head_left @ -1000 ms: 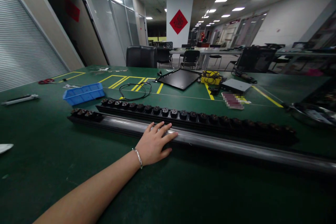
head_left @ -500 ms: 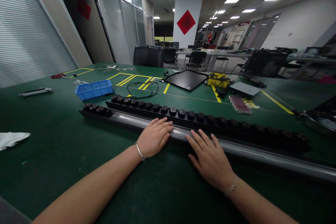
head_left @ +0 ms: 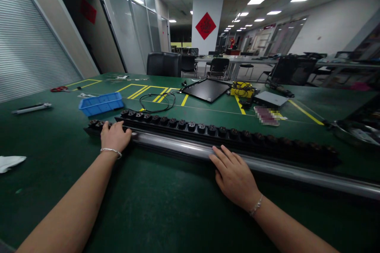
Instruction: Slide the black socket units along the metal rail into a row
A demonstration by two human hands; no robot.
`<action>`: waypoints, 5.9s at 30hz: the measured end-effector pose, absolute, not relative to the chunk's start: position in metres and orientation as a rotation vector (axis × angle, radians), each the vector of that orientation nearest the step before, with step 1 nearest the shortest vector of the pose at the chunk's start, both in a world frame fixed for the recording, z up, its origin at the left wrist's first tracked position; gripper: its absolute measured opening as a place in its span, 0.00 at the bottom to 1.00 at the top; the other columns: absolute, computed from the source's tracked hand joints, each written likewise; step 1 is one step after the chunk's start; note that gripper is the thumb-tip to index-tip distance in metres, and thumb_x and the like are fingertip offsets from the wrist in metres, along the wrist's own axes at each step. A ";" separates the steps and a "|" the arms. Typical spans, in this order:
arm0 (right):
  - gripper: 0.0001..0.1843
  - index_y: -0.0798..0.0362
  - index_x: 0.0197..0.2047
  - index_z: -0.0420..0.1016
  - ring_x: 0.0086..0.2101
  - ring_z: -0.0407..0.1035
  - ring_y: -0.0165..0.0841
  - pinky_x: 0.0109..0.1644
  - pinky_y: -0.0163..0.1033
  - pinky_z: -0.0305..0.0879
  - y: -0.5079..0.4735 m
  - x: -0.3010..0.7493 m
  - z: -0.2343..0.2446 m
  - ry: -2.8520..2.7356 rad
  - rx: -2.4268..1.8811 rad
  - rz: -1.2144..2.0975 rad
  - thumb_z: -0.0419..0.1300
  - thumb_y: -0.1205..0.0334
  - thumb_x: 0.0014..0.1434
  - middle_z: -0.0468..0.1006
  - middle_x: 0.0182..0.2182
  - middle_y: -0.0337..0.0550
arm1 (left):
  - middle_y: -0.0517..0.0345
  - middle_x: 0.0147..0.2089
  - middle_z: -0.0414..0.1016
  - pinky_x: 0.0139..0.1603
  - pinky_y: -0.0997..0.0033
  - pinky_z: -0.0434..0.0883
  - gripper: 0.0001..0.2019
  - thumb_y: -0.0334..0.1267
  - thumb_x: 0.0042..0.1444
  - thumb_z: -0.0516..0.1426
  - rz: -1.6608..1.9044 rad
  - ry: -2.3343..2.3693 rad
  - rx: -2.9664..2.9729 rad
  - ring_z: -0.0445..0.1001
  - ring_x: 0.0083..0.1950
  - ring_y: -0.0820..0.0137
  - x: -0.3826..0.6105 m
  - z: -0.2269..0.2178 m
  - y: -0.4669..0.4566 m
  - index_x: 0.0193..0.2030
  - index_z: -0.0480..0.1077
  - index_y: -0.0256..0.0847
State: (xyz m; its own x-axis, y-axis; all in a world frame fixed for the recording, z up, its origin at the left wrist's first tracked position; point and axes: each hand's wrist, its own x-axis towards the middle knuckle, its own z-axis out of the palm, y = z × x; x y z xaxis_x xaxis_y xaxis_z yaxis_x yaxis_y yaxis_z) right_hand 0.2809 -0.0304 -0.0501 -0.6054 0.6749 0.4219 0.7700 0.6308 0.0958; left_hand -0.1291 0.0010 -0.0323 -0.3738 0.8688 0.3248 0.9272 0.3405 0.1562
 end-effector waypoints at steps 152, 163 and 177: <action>0.13 0.61 0.29 0.79 0.33 0.67 0.41 0.32 0.41 0.61 -0.047 0.317 0.007 -2.598 -2.071 -0.603 0.53 0.68 0.55 0.71 0.30 0.60 | 0.45 0.56 0.69 0.58 0.52 0.64 0.15 0.48 0.51 0.60 -0.571 -1.508 -2.452 0.64 0.59 0.55 0.059 -0.040 -0.022 0.36 0.68 0.39; 0.29 0.60 0.37 0.78 0.33 0.72 0.42 0.37 0.44 0.64 -0.031 0.353 0.025 -2.580 -2.334 -0.128 0.47 0.43 0.61 0.73 0.35 0.58 | 0.45 0.57 0.68 0.58 0.52 0.64 0.14 0.48 0.51 0.59 -0.568 -1.508 -2.455 0.63 0.60 0.54 0.059 -0.040 -0.023 0.36 0.68 0.38; 0.17 0.56 0.34 0.80 0.35 0.73 0.46 0.37 0.47 0.64 -0.007 0.392 0.022 -2.206 -2.638 0.058 0.49 0.68 0.51 0.77 0.36 0.58 | 0.44 0.57 0.68 0.58 0.52 0.63 0.14 0.48 0.51 0.59 -0.592 -1.538 -2.480 0.62 0.61 0.54 0.059 -0.038 -0.024 0.34 0.67 0.38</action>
State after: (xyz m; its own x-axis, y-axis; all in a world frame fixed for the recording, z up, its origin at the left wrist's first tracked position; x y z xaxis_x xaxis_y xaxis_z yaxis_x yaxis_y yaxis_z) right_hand 0.3920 -0.0075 0.0220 0.1949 0.9573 -0.2137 0.9672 -0.1513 0.2042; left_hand 0.0592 -0.0235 -0.0381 0.3914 0.8222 0.4133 0.8870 -0.4567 0.0683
